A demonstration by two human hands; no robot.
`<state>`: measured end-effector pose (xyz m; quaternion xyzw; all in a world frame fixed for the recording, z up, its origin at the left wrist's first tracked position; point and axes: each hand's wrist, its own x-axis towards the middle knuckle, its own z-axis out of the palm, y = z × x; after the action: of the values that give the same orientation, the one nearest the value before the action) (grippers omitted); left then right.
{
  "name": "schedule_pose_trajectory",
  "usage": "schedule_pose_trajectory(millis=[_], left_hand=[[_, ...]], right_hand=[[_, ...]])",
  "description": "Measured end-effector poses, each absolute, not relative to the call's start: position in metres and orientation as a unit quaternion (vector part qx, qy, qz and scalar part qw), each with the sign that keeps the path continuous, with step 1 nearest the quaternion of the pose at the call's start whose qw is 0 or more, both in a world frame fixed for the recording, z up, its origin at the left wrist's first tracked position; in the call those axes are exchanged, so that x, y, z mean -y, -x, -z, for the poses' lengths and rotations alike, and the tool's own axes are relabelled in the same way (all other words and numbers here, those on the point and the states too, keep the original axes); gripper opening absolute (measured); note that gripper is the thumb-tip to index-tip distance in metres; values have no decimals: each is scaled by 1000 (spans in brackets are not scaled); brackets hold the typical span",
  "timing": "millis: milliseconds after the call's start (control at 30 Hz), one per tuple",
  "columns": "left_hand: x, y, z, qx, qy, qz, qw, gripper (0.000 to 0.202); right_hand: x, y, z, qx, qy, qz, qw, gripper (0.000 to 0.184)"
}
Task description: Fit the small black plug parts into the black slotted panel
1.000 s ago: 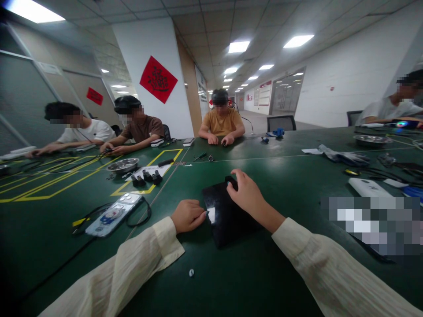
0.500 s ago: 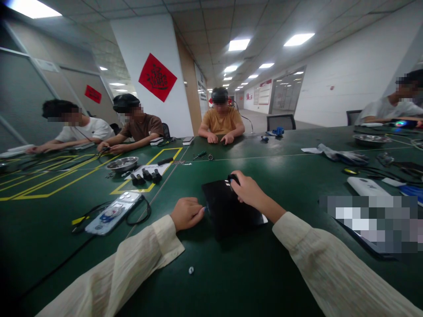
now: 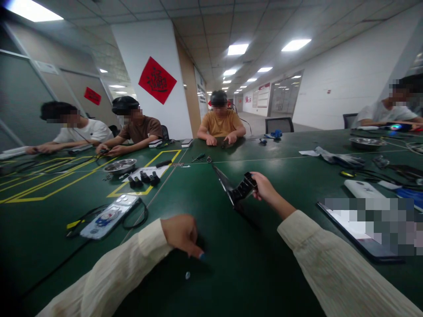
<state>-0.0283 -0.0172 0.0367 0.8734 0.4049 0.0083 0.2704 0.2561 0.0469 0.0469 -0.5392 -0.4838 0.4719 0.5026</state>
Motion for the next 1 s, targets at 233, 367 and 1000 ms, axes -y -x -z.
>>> schedule_pose_trajectory(millis=[233, 367, 1000], left_hand=[[38, 26, -49, -450, -833, 153, 284, 38], [37, 20, -53, -441, -829, 191, 284, 36], [9, -16, -27, -466, -795, -253, 295, 31]], right_hand=[[-44, -254, -39, 437, 519, -507, 531, 40], [-42, -254, -38, 408, 516, -523, 542, 38], [-18, -238, 3, 309, 444, -625, 563, 19]])
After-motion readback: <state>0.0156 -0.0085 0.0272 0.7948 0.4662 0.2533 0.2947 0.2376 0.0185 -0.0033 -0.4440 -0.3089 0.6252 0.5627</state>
